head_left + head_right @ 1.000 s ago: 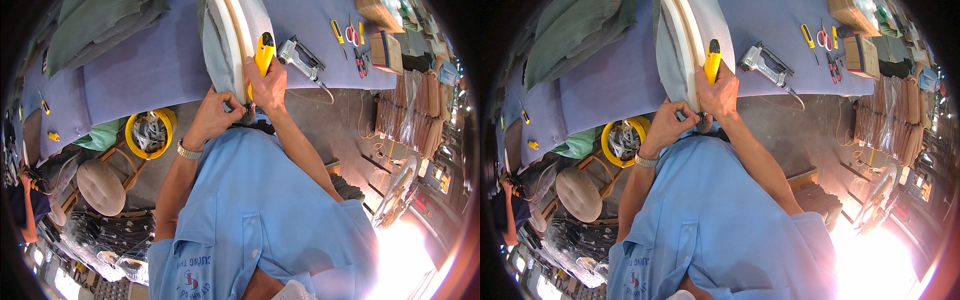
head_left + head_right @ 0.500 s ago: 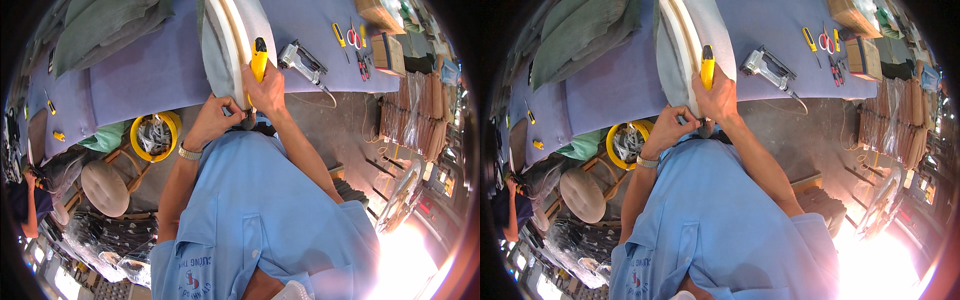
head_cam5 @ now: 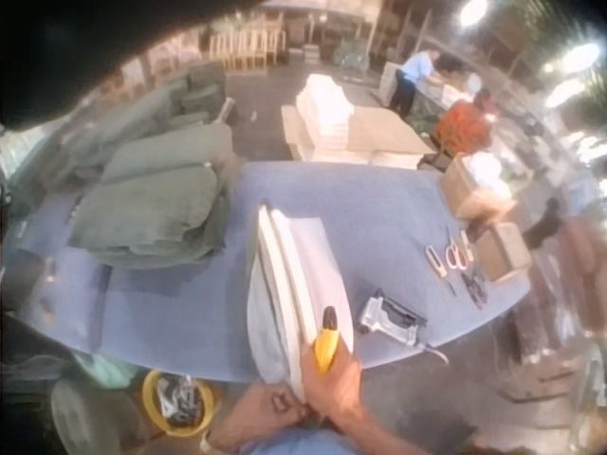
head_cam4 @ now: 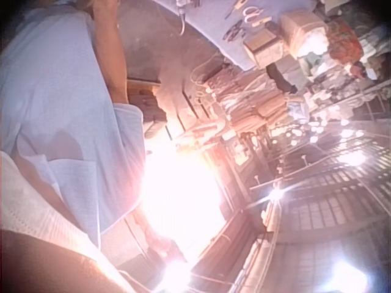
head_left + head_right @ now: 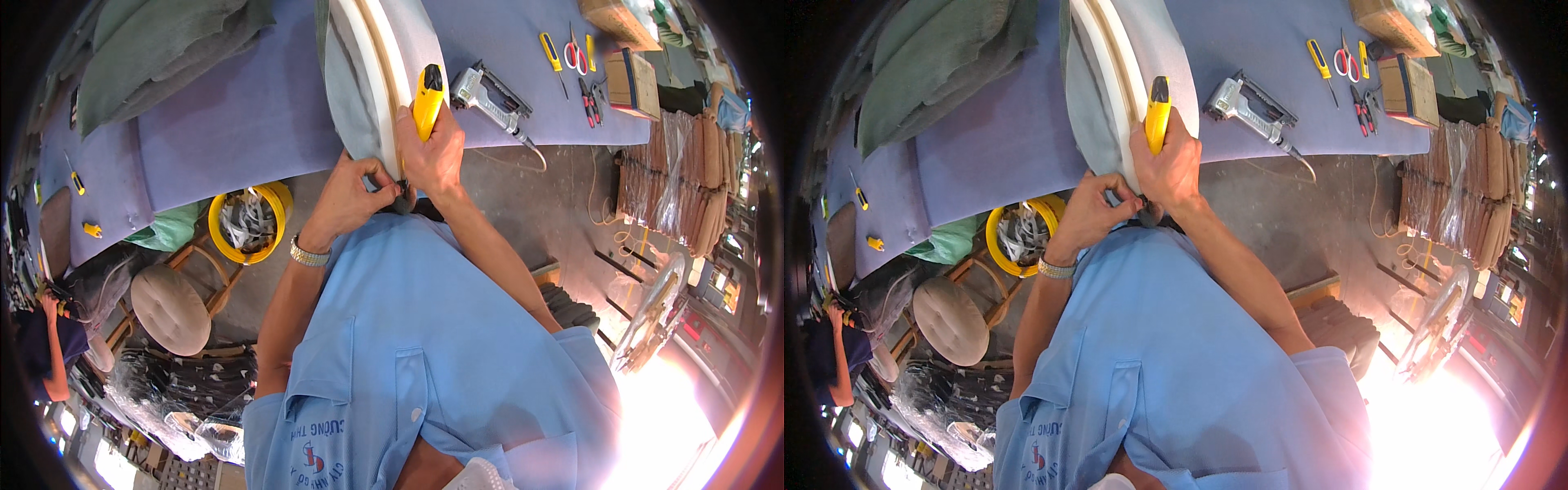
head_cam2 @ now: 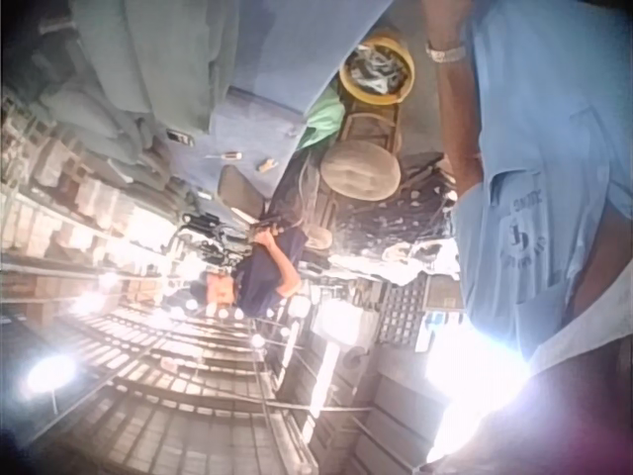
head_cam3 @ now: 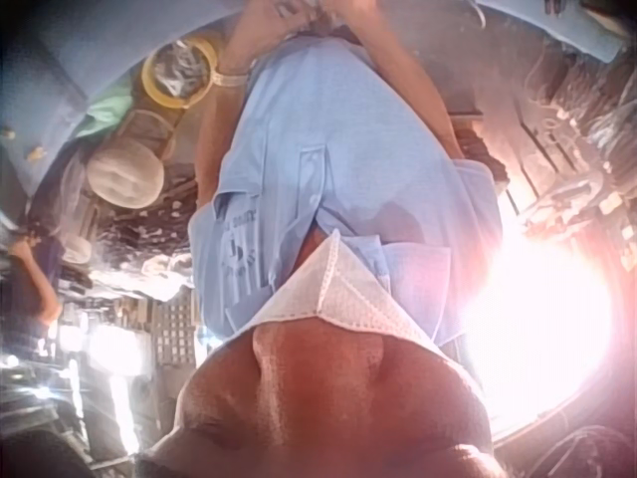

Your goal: The person assembles a cushion by folding and stapling fabric around foam using a staple gun, then trims excess fabric with a utility knife. The person repeats this process on multiple cushions at a workbench in a workshop.

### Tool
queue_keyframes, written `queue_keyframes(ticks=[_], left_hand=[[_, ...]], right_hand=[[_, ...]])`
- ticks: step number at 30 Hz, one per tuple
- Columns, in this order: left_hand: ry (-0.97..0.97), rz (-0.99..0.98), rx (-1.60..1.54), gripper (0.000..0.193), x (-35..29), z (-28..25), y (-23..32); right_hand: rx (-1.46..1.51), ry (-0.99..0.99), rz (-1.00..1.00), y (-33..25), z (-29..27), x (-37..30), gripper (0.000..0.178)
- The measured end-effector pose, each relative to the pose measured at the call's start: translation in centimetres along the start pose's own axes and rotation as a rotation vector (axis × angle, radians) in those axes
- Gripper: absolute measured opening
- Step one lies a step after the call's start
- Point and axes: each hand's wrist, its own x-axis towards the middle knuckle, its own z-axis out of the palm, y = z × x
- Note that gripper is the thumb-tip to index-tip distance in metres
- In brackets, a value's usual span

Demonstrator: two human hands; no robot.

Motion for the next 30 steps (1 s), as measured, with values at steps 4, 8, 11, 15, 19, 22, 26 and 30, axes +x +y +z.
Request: queue_keyframes(ticks=[4, 8, 11, 15, 19, 22, 26, 30], left_hand=[[0.026, -0.026, -0.042, 0.017, 0.0, -0.3, 0.9], [0.016, 0.031, 0.026, 0.015, 0.2, -0.4, 1.0], [-0.005, -0.009, -0.052, 0.014, 0.2, 0.0, 0.4], [-0.026, -0.074, -0.081, 0.014, 0.2, -0.6, 0.7], [-0.054, -0.152, -0.106, 0.014, -0.1, -1.6, 0.2], [-0.005, -0.140, -0.121, 0.013, -0.7, -1.0, 0.7], [0.104, -0.030, 0.206, 0.014, -1.4, -0.4, 3.1], [0.085, -0.143, 0.191, 0.012, -1.5, -0.6, 3.6]], right_hand=[[0.020, 0.004, 0.023, 0.3, 0.2, 0.6, 0.025], [0.016, 0.007, 0.092, 0.1, 0.1, 1.7, 0.026], [-0.017, -0.025, 0.142, -0.4, -0.1, 2.4, 0.029], [0.016, -0.065, 0.132, -0.2, -0.7, 2.2, 0.030], [0.024, -0.129, 0.113, -0.4, -1.6, 1.9, 0.031], [0.062, -0.142, 0.087, -0.4, -1.9, 1.6, 0.031], [0.109, -0.160, 0.054, -0.5, -2.3, 1.0, 0.028], [0.148, -0.163, 0.005, 0.4, -1.8, 0.8, 0.023]])
